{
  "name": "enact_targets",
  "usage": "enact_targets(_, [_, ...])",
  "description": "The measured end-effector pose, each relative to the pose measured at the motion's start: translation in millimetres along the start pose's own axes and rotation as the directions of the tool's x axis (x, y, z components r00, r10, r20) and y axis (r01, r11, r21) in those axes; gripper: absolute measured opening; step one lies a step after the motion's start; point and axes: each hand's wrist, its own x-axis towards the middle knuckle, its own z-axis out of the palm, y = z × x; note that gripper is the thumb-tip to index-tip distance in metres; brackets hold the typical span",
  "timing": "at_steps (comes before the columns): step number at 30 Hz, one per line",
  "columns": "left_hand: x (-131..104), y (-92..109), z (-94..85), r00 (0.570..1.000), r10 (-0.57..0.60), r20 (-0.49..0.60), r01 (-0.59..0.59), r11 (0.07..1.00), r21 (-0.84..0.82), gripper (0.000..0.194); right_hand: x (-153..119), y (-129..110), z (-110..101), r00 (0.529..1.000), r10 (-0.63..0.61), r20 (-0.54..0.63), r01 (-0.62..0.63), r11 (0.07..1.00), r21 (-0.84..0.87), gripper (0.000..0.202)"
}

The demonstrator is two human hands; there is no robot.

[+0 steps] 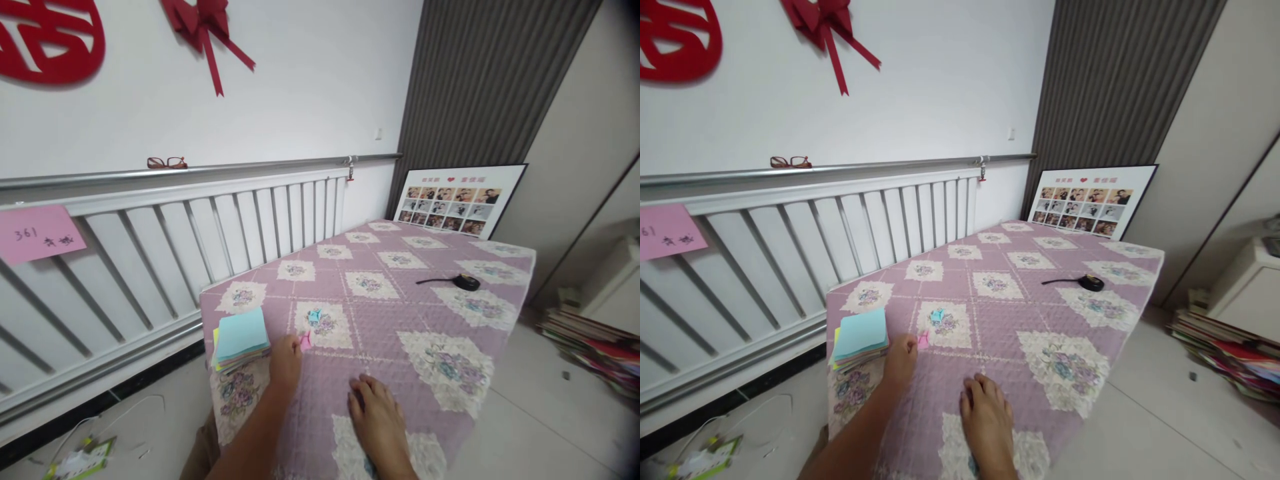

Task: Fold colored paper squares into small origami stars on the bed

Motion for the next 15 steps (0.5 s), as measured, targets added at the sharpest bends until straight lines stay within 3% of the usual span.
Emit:
enact_targets(4, [38,-2,8.8,0.999,-0.039,0.02,0.038,0.996,0.079,0.014,0,1,1,1.0,-0.002,-0.002,0.002,1.0,0.009,0.028])
enact_targets(6, [49,-5,14.0,0.998,-0.047,0.036,0.043,0.993,0.108,0.021,0,2,1,1.0,-0.004,0.003,0.004,1.0,0.015,0.027])
enact_targets(15, [65,-15,27.5,0.997,-0.006,0.082,-0.007,0.988,0.151,0.031,0,1,0,1.0,0.0,0.007,0.0,0.999,0.035,0.026])
